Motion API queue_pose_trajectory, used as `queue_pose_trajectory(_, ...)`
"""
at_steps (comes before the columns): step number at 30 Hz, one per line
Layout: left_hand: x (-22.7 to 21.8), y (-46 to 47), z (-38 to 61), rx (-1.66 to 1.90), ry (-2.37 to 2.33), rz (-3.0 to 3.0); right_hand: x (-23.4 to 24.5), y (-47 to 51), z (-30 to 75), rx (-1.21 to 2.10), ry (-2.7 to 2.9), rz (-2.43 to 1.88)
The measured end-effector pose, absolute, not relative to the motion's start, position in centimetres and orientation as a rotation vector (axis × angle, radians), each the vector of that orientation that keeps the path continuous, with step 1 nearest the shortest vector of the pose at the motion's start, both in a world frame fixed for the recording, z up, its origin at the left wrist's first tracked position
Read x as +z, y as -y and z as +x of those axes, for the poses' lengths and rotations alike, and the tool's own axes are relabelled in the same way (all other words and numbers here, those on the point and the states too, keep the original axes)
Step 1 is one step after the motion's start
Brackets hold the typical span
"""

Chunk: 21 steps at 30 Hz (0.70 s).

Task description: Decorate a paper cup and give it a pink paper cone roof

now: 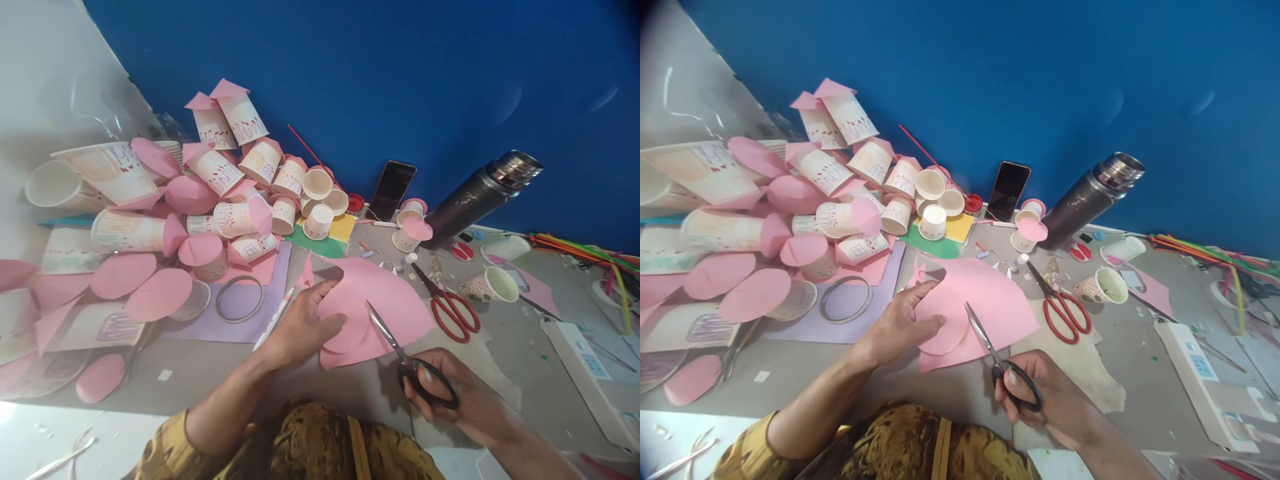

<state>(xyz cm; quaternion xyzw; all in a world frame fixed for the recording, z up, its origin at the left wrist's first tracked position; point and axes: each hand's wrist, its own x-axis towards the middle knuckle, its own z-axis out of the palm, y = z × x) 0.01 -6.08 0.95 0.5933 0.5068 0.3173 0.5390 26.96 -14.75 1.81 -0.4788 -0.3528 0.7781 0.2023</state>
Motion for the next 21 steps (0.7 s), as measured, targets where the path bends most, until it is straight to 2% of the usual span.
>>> queue_pose_trajectory(3, 1.0, 6.1, 0.2, 0.689, -1.274, 1.464, 1.7, 15.1, 27.1, 2.117, 1.042, -1.436)
queue_pose_trajectory(8, 0.3, 6.2, -0.1, 0.607, -1.089, 1.225, 2.1, 14.8, 28.2, 2.016, 1.292, -1.559)
queue_pose_trajectory(13, -0.1, 6.4, 0.0, 0.63, -0.846, 0.906, 2.8, 14.1, 29.6, 2.05, 1.417, -1.51)
queue_pose_trajectory(21, -0.1, 6.2, -0.1, 0.65, -0.8, 0.876, 3.8, 13.5, 30.0, 2.112, 1.446, -1.447)
